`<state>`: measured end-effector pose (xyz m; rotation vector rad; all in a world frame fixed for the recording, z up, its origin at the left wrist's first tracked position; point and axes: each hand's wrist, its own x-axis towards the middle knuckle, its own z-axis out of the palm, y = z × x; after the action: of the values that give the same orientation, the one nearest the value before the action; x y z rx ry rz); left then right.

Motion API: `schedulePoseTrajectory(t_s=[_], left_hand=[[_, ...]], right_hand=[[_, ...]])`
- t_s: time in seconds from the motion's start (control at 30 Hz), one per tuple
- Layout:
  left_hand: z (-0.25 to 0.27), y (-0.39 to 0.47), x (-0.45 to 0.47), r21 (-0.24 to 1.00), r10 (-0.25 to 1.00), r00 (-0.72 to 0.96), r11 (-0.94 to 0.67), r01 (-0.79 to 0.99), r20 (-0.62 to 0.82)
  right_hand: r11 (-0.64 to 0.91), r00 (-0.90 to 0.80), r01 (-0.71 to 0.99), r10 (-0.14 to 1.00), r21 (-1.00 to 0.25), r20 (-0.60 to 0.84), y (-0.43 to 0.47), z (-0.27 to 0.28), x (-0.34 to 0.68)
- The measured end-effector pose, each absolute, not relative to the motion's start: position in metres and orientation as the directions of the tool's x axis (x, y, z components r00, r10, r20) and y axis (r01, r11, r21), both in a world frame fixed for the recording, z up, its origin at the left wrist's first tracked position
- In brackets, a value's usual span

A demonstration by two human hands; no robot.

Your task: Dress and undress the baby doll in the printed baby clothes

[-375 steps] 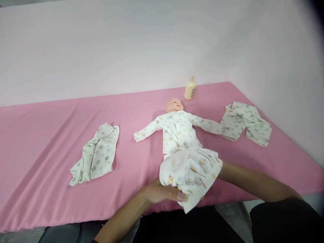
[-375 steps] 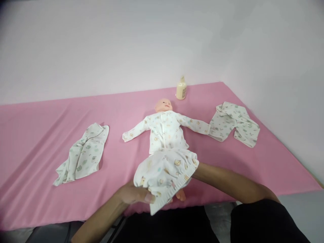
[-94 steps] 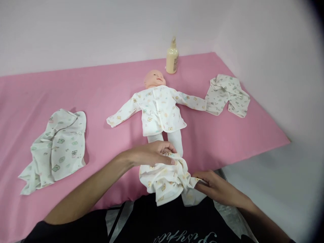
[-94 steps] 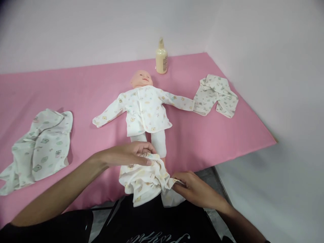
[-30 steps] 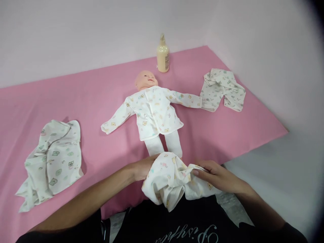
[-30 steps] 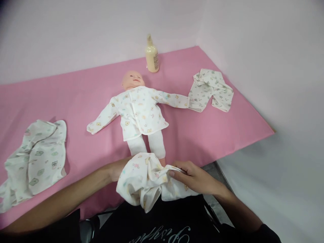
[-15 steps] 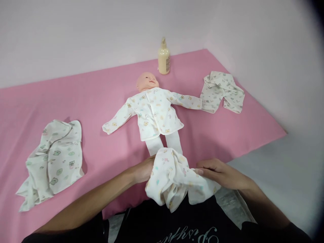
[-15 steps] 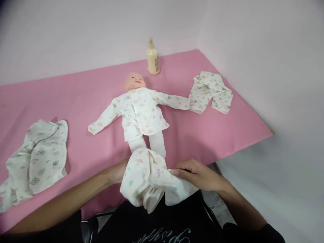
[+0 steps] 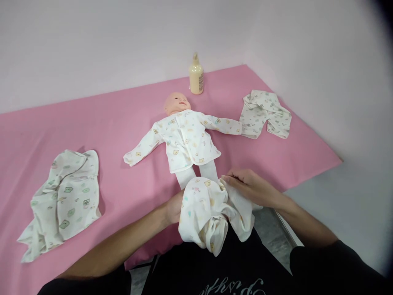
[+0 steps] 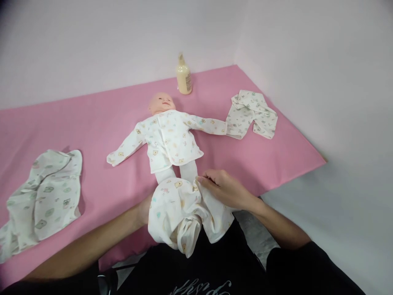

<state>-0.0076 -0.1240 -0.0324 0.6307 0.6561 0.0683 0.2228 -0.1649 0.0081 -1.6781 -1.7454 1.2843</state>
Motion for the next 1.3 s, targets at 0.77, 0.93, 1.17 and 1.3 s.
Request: schedulePoseTrajectory(t_s=[0.77, 0.93, 1.17, 1.3], left_hand=[[-0.032, -0.129, -0.006, 0.297, 0.208, 0.928, 0.948, -0.114, -0.309], [-0.035, -0.128, -0.009, 0.192, 0.195, 0.963, 0.968, -0.159, -0.185], [-0.031, -0.123, -0.002, 0.084, 0.2, 0.941, 0.979, -0.183, -0.272], [-0.033, -0.13, 0.006, 0.064, 0.177, 0.931, 0.984, -0.165, -0.32]], right_hand=[[-0.14, -0.302, 0.529, 0.89, -0.837, -0.34, -0.133, 0.025, 0.242], [-0.196, -0.413, 0.577, 0.768, -0.793, -0.489, -0.152, 0.013, 0.286], [-0.257, -0.421, 0.432, 0.79, -0.864, -0.446, -0.166, 0.002, 0.301], [-0.266, -0.421, 0.366, 0.807, -0.892, -0.413, -0.159, 0.003, 0.293]])
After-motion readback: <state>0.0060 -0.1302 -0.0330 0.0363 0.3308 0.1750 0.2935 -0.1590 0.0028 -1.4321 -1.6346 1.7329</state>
